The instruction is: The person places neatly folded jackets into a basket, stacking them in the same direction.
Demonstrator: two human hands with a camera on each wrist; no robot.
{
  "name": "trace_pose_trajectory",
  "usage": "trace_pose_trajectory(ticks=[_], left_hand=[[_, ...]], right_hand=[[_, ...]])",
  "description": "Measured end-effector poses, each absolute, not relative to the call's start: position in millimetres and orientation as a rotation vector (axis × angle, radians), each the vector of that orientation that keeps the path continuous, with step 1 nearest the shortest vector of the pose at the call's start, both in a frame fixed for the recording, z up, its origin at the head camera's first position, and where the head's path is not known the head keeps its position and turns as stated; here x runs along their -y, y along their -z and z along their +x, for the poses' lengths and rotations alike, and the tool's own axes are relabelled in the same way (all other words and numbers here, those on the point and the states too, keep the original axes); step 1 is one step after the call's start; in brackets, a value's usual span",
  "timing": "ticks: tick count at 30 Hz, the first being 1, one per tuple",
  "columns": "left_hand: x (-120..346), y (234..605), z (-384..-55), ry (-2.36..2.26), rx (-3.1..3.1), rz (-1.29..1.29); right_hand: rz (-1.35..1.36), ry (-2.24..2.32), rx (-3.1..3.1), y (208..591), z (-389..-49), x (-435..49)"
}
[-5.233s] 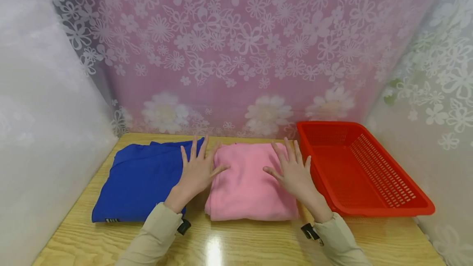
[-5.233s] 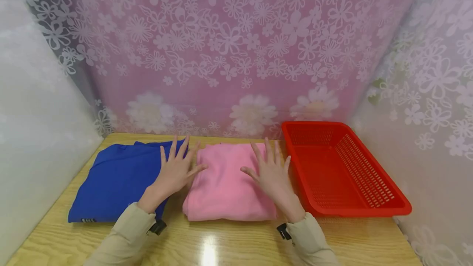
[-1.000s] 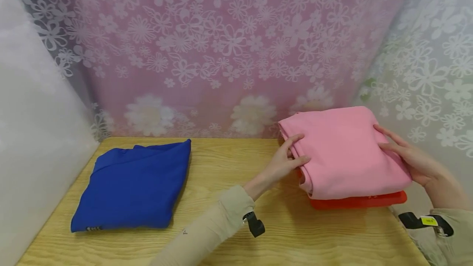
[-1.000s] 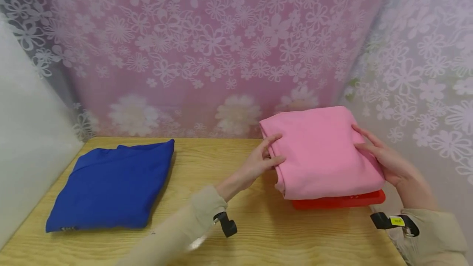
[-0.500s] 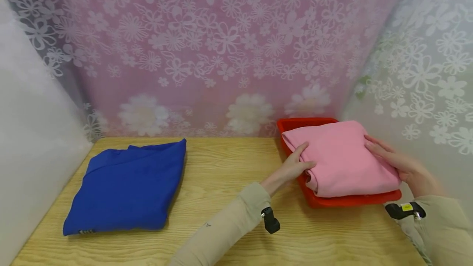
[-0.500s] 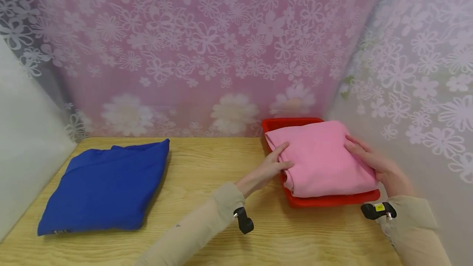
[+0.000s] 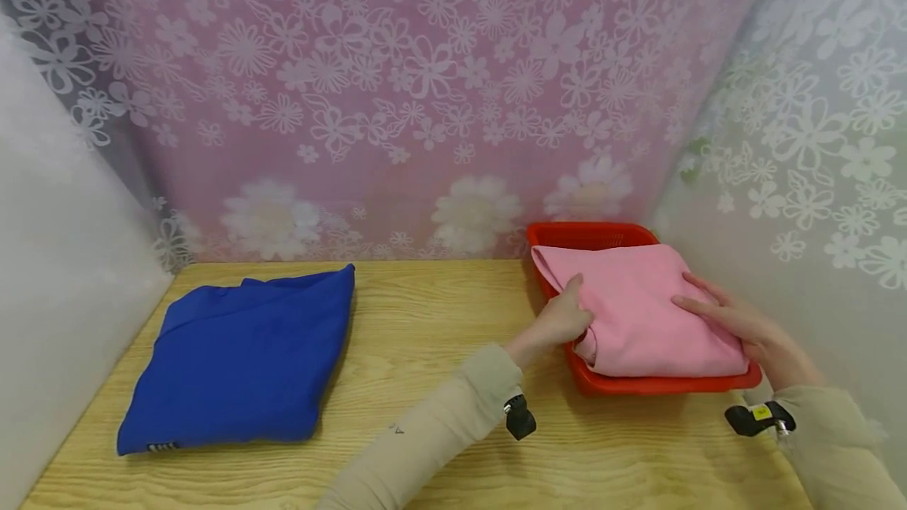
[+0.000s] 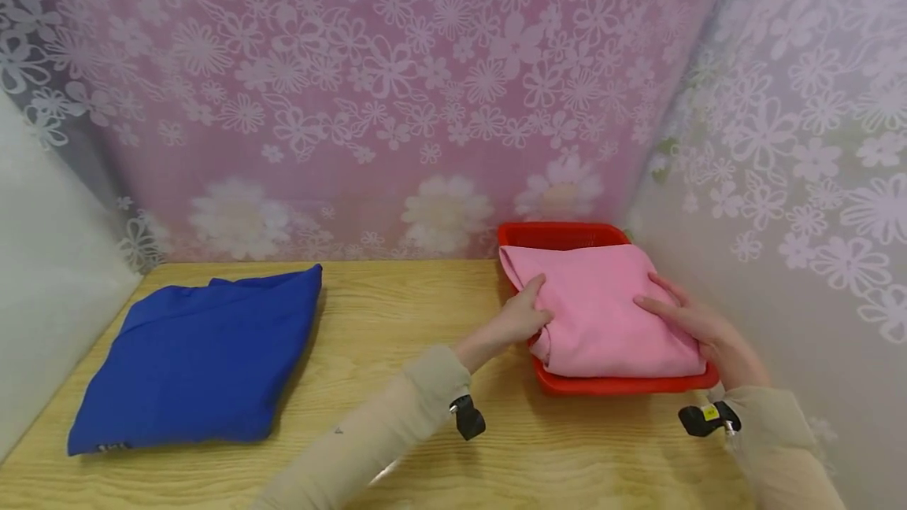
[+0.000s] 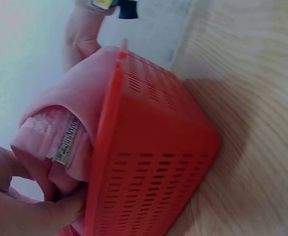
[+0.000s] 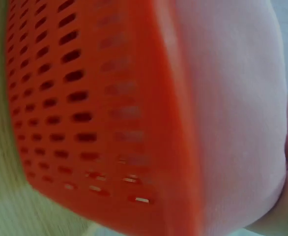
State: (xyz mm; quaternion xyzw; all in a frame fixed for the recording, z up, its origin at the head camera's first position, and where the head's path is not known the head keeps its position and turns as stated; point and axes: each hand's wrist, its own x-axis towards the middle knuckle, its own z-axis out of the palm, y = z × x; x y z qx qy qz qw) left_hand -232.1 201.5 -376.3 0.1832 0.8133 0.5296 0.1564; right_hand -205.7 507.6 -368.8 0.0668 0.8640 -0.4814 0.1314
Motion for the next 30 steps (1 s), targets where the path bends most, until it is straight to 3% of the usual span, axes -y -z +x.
trace_pose_trajectory(ticks=[4,15,26,30], left_hand=[[-208.9,376.8,-225.1,-1.243,-2.55,0.554],[-217.8,396.1,-216.4,-0.557,-3.097,0.985],[-210.6,385.7,-218.2,-0.499,-3.39,0.766],[-205.5,379.5,-216.0,-0.303,-3.23,0.841]], right_hand=[[0.16,1.288,-2.596,375.2,-207.7,-503.0],[0.18,1.154,-2.728,386.9,-213.6,-492.2],[0.05,0.683,-3.115,375.7,-200.2,-463.9],[-0.1,0.447,-3.195,370.8,-188.9,-450.6]])
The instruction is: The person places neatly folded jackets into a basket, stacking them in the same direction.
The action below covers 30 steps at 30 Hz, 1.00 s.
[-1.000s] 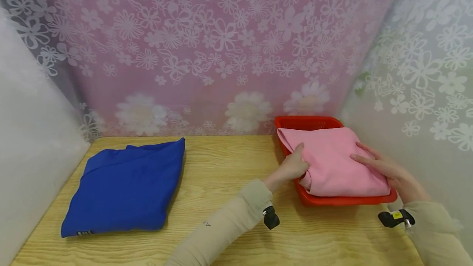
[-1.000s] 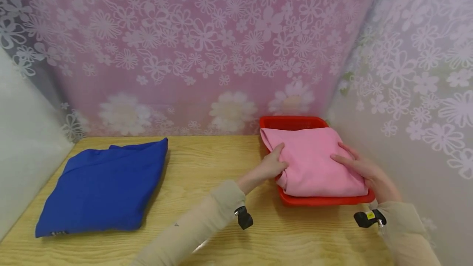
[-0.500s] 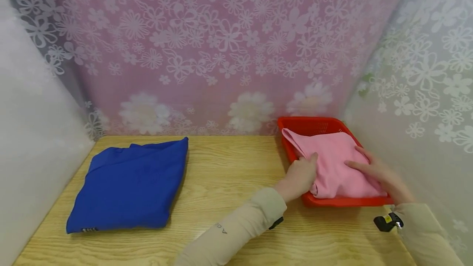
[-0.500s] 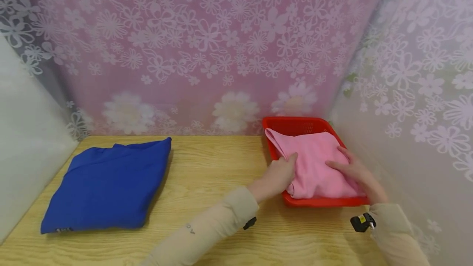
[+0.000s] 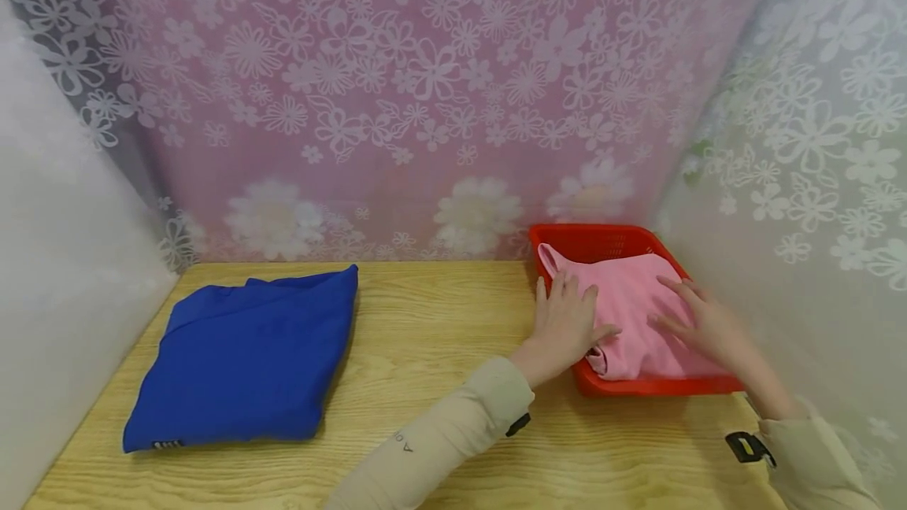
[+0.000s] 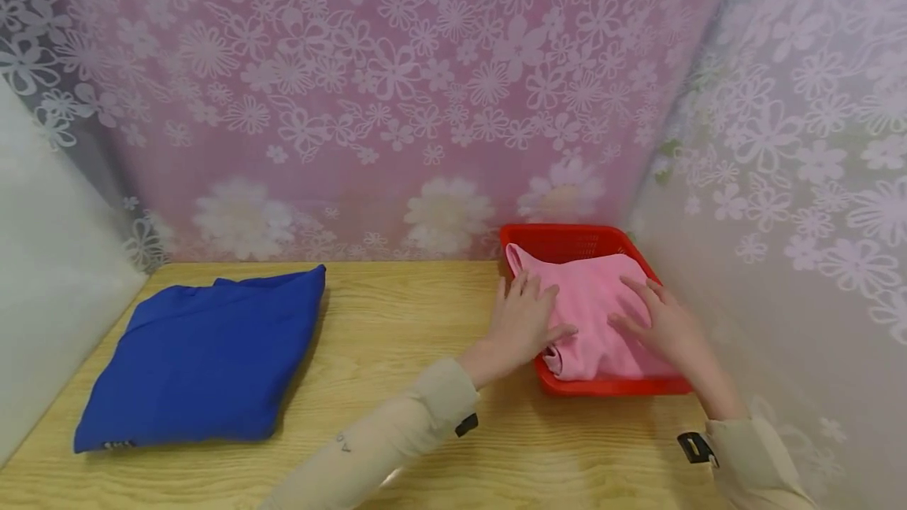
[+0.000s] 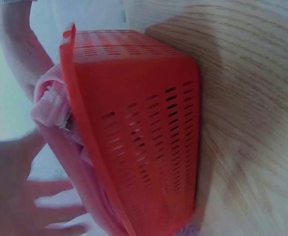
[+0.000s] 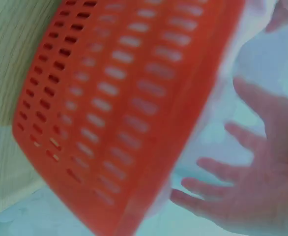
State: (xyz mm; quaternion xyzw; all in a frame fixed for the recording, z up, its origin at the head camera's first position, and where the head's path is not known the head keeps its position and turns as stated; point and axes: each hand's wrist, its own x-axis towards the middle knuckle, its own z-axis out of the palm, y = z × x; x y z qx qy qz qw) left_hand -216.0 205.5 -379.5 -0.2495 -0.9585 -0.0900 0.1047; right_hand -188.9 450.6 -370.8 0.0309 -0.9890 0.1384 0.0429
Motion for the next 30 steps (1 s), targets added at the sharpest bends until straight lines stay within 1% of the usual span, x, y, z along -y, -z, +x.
trace_pose_trajectory(ticks=[4,6,12,17,21,25,30], left_hand=[[-201.8,380.4,-214.8,0.094,2.953,-0.863],[-202.1,382.2,-215.4,0.014,2.978,-0.885],[-207.4,389.0,-220.4,-0.096,3.023,-0.919],[-205.8,395.5,-225.5,-0.01,2.995,-0.932],[-198.5,399.1,-224.4,0.181,2.877,-0.94],[-185.7,396.5,-220.8,0.314,2.664,-0.951],[-162.8,391.3,-217.2,0.365,2.436,-0.962]], right_hand=[[0.176,-0.471,3.19,374.7,-177.6,-443.3],[0.18,-0.559,3.244,380.0,-173.3,-442.3],[0.205,-0.59,3.226,397.3,-171.8,-437.2],[0.184,-0.585,3.209,397.5,-173.8,-434.7],[0.174,-0.515,3.113,393.4,-174.5,-427.4],[0.18,-0.453,2.872,385.2,-173.0,-403.1],[0.245,-0.383,2.585,374.2,-169.0,-361.2]])
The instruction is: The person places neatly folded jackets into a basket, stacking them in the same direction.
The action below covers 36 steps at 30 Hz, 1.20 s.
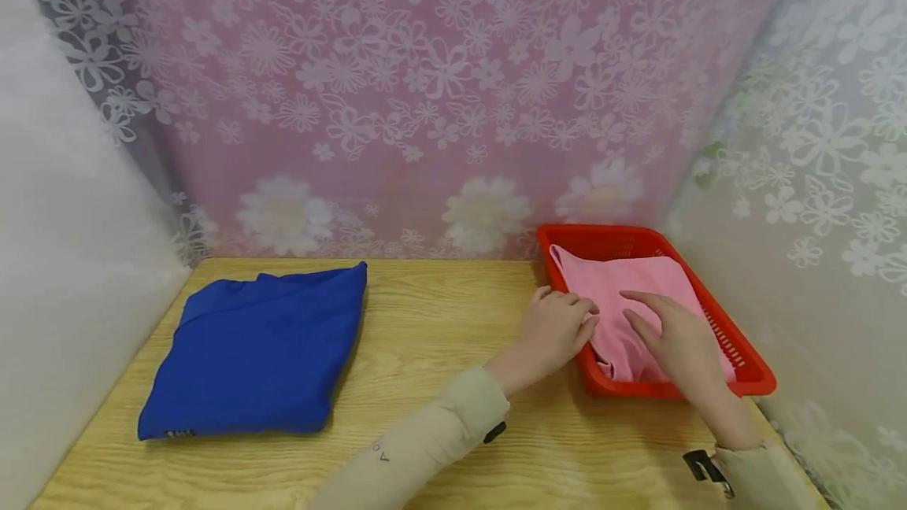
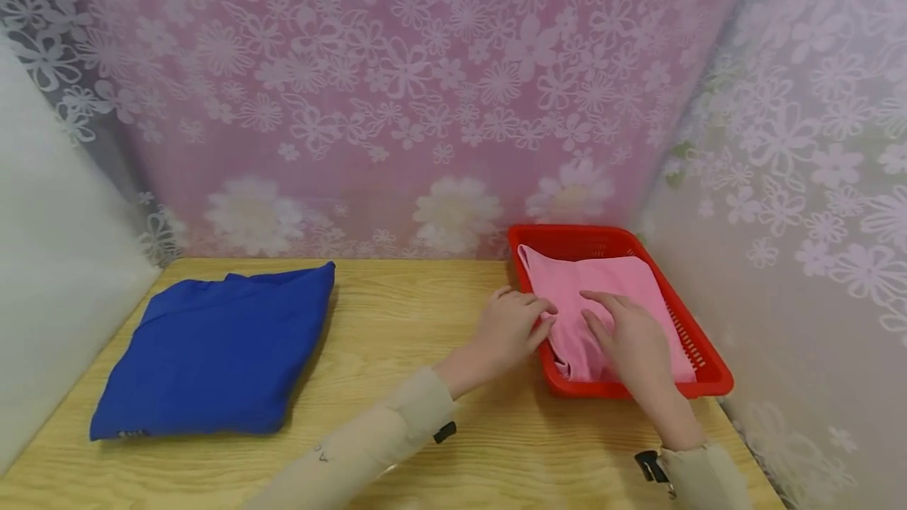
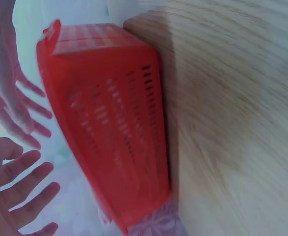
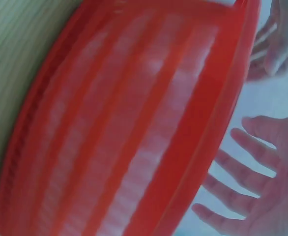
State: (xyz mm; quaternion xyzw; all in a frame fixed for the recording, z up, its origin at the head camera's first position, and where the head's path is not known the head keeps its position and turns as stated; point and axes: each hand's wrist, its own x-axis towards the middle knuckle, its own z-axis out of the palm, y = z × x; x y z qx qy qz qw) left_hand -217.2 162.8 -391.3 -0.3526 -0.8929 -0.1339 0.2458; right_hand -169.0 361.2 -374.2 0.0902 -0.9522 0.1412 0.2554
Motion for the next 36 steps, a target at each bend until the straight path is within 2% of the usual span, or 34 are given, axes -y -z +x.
trace_pose_trajectory(ticks=[12,24,36], left_hand=[[-69.6,398.6,-223.7,0.475,2.314,-0.813],[30.7,406.5,-225.8,0.515,2.391,-0.594],[147.4,412.5,-218.3,0.535,2.454,-0.34]], right_hand=[[0.497,-0.479,2.375,377.4,-188.7,-261.2],[0.592,-0.506,2.475,399.0,-210.8,-179.4],[0.685,-0.576,2.629,417.1,-215.1,-105.1]])
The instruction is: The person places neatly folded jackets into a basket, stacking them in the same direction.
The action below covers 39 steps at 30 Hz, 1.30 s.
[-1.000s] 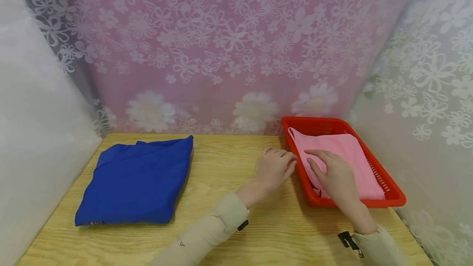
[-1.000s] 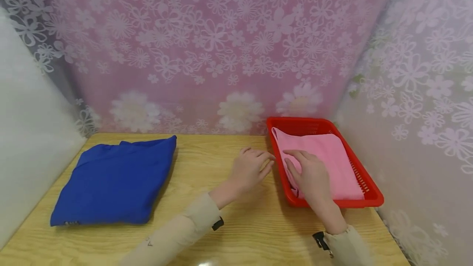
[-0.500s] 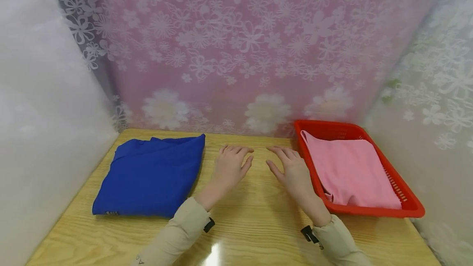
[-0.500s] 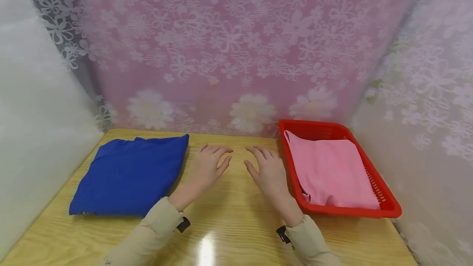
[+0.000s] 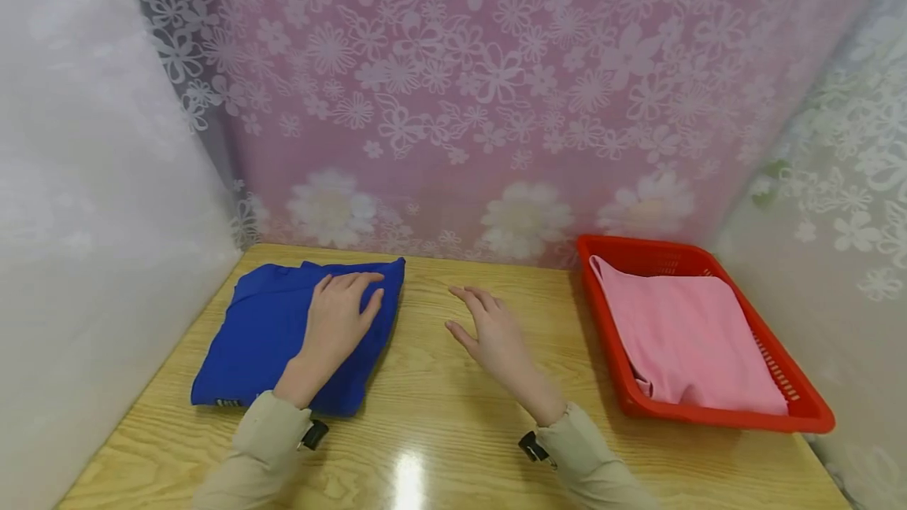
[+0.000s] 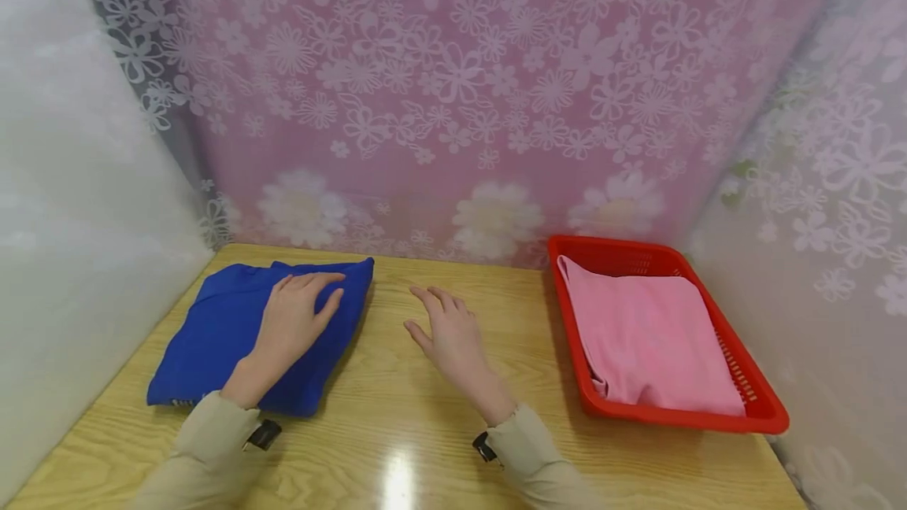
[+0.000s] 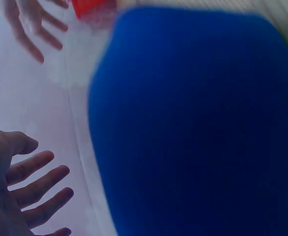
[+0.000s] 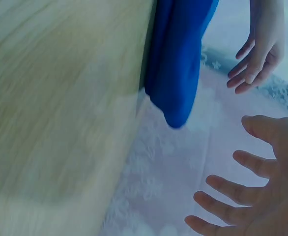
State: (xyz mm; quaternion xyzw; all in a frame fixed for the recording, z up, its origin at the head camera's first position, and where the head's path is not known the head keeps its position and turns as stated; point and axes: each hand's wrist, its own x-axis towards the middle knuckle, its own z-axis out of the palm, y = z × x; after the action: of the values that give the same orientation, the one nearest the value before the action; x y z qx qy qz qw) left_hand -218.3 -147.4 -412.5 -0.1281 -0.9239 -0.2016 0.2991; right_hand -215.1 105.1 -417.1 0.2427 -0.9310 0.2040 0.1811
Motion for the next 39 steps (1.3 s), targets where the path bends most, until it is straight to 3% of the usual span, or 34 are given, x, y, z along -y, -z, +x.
trace_pose_trajectory(ticks=[9,22,28,39], left_hand=[[229.6,418.8,-203.2,0.502,2.486,-0.185],[319.6,437.1,-179.5,0.797,2.739,-0.05],[336.3,437.1,-175.6,0.915,2.928,-0.003],[340.7,442.1,-179.0,0.912,2.959,-0.022]], right_hand=[[0.782,-0.812,2.773,430.6,-217.3,-60.6],[0.771,-1.743,2.917,454.5,-220.1,-21.5],[0.782,-1.987,2.875,460.2,-221.8,-6.0],[0.677,-2.02,2.858,462.7,-219.5,3.5]])
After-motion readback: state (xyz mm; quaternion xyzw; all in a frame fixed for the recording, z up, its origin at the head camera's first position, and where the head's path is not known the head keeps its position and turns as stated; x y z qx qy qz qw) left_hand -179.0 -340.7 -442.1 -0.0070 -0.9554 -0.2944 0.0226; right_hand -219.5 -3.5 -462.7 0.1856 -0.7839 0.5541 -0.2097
